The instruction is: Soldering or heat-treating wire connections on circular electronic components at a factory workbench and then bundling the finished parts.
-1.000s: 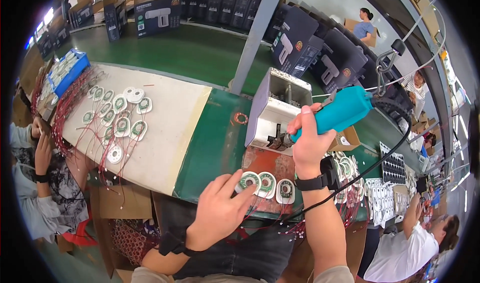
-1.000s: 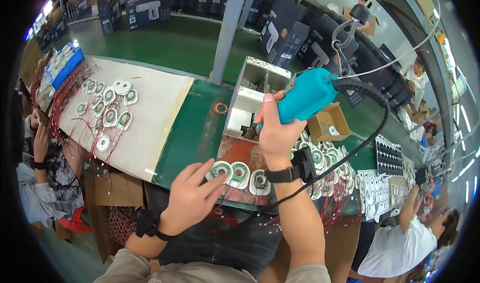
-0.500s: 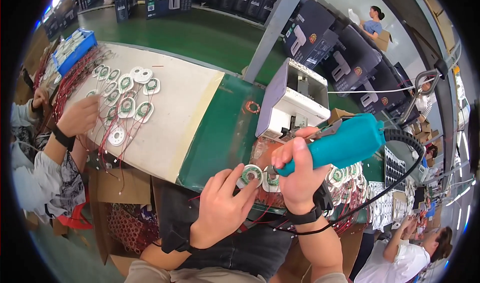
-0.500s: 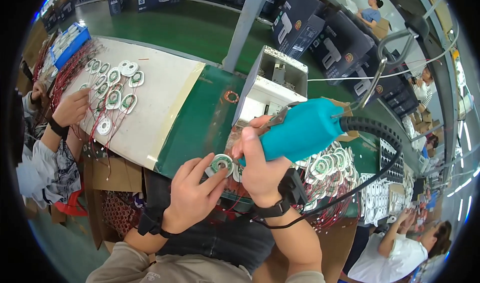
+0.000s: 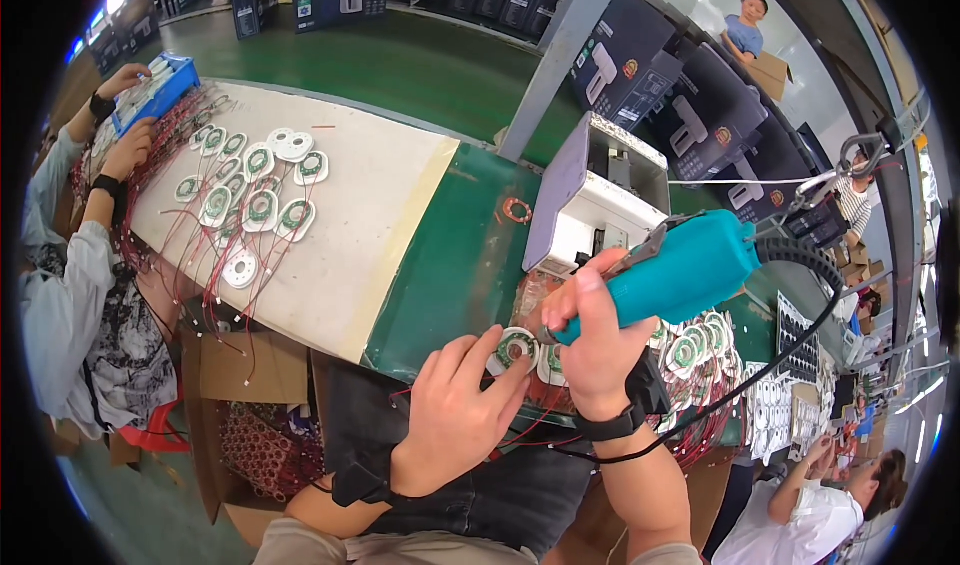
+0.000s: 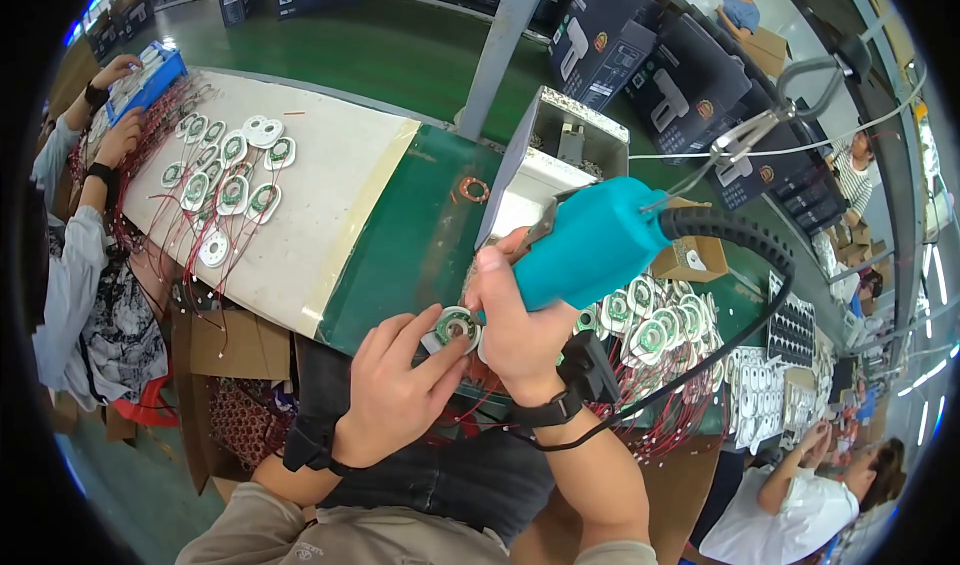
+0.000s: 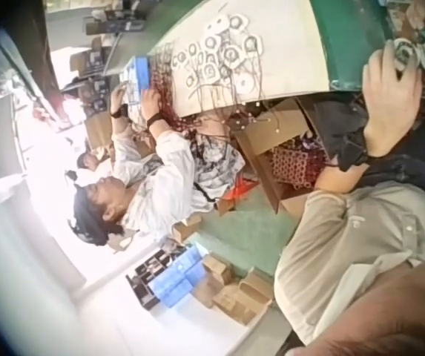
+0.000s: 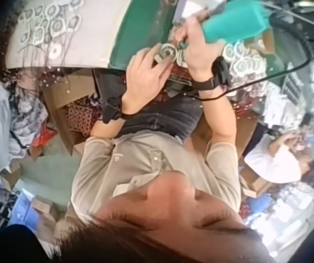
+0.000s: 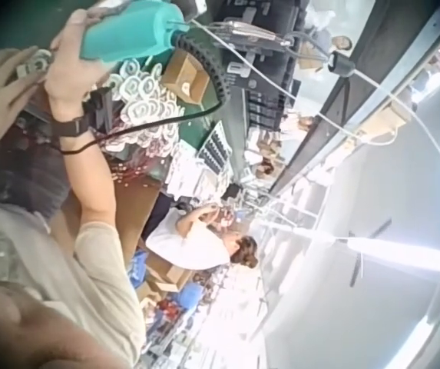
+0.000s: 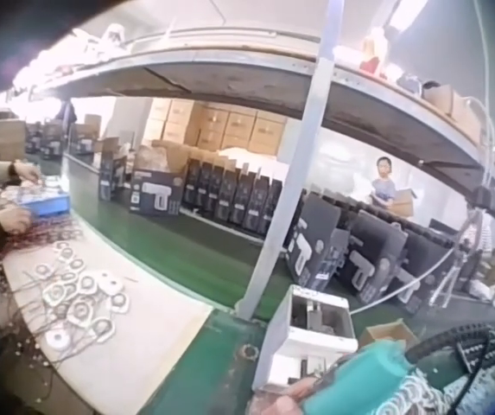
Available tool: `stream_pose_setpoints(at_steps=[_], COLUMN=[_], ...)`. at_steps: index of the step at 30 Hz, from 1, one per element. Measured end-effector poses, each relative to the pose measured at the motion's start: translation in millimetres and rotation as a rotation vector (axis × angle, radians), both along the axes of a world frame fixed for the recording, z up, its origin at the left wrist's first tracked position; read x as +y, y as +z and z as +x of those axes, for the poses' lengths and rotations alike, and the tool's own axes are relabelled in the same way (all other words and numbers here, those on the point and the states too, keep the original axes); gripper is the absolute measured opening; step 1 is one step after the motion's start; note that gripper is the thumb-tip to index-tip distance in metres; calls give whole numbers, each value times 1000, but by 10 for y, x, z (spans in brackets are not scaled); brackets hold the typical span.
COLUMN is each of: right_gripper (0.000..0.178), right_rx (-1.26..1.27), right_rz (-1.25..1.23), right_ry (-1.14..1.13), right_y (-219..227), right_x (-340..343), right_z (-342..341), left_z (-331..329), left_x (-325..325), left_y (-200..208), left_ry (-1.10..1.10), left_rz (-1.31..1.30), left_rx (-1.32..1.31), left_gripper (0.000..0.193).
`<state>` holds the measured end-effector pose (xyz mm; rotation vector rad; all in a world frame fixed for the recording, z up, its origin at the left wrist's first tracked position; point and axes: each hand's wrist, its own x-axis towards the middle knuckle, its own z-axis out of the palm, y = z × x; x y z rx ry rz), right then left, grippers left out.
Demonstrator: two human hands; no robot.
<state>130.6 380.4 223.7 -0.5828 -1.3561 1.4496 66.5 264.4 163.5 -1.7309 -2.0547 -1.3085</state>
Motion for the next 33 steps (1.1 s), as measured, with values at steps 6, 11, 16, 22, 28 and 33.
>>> stream_pose_setpoints(at_steps=[6,11,16,22,28,33], right_gripper=[12,15,34,46,33,32], right_rx=[-84,151,-310,-794,-1010,-497], right_rz=[93,-5,140,710,524,-121], right_ry=[77,102,-147,-302,-164,143], right_y=[-57,53,-115,-81,-320,-277], right_x=[-11,191,488,171,10,86], right_z=[21,208,353,1102,1408,1501], left_z=[-3,-1,273,419,470,351], left_x=[-14,-3,156,289,325,353], left_y=[12,91,230,116,40,95], left_ry=[-17,-50,-64,-78,-114,-212], left_rz=[9,45,23,-51,-51,-61], left_rx=[31,-9,-26,50,105,160], left_gripper=[26,28,35,35,35,36])
